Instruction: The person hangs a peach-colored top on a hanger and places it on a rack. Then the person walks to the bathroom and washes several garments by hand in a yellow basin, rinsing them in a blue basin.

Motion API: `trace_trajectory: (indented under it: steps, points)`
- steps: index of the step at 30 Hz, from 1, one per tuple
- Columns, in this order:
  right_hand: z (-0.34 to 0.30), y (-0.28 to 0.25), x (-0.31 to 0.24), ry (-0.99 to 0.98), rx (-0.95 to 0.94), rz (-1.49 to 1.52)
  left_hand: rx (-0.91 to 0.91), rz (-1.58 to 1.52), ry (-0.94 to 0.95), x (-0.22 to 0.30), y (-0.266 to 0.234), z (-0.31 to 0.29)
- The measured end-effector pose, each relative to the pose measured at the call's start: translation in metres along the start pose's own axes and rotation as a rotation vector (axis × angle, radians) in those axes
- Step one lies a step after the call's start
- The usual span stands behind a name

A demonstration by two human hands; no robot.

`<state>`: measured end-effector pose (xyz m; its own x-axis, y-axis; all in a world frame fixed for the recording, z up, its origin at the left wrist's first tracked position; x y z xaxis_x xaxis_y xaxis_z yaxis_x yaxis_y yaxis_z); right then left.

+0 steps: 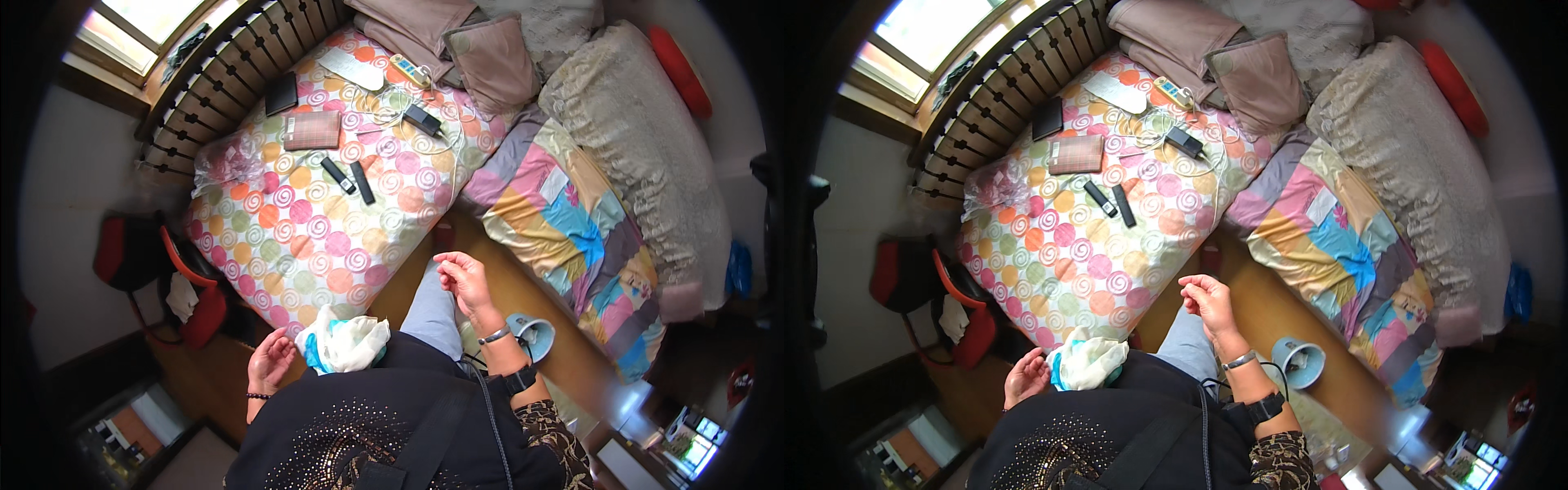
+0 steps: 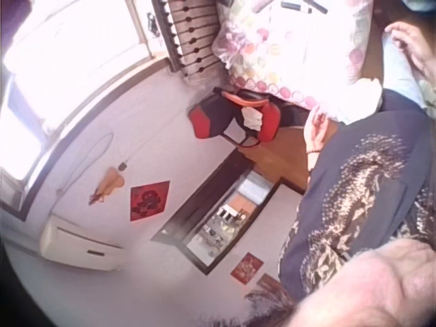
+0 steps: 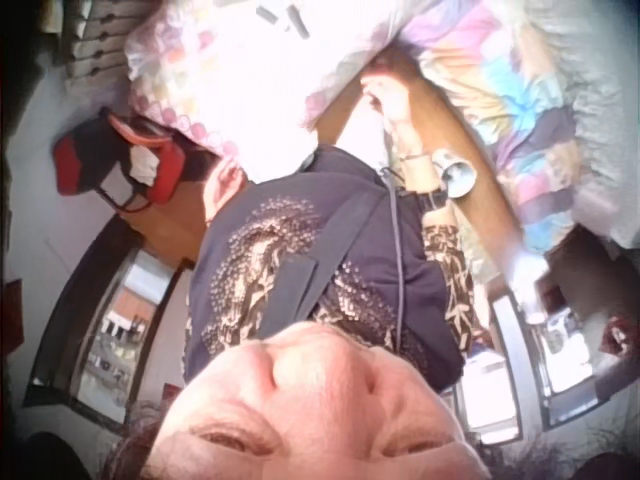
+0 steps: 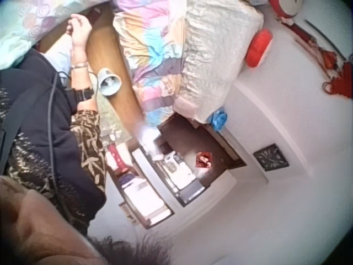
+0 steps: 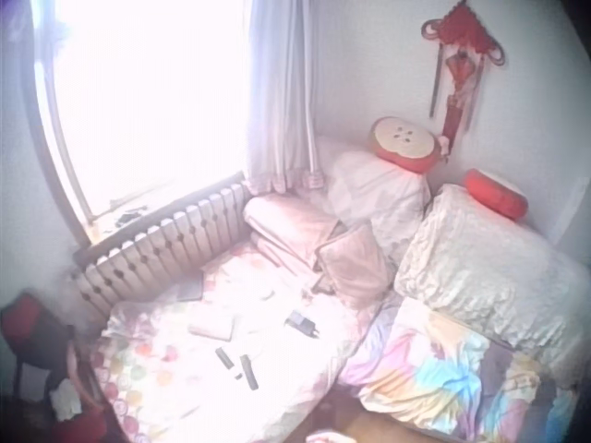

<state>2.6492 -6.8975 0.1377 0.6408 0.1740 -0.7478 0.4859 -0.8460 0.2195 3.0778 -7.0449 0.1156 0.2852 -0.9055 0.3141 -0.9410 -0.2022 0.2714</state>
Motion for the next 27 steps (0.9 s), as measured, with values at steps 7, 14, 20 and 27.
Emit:
trace_trajectory:
  steps: [7,14,20,27]
  points:
    - [0.137,-0.056,-0.062,0.189,-0.037,-0.149,0.185,-0.042,-0.057,-0.068,0.127,0.037]
    - [0.202,-0.109,-0.096,0.298,0.053,-0.142,0.184,0.039,-0.109,-0.109,0.222,0.026]
    - [0.205,-0.093,-0.097,0.394,-0.093,-0.185,0.258,0.015,-0.088,-0.119,0.247,0.013]
    - [0.213,-0.081,-0.107,0.383,-0.129,-0.227,0.224,-0.073,-0.09,-0.126,0.253,0.012]
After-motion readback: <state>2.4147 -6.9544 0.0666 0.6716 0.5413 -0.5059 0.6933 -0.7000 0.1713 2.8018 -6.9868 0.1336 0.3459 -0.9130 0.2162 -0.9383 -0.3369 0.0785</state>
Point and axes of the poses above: each hand's wrist, its own z-axis towards the middle knuckle, its own y-axis out of the palm, x = y × z, the point moved 4 cm from there along z, towards the middle knuckle, and after that the axes turned 12 degrees about x, right-handed, at the moved point
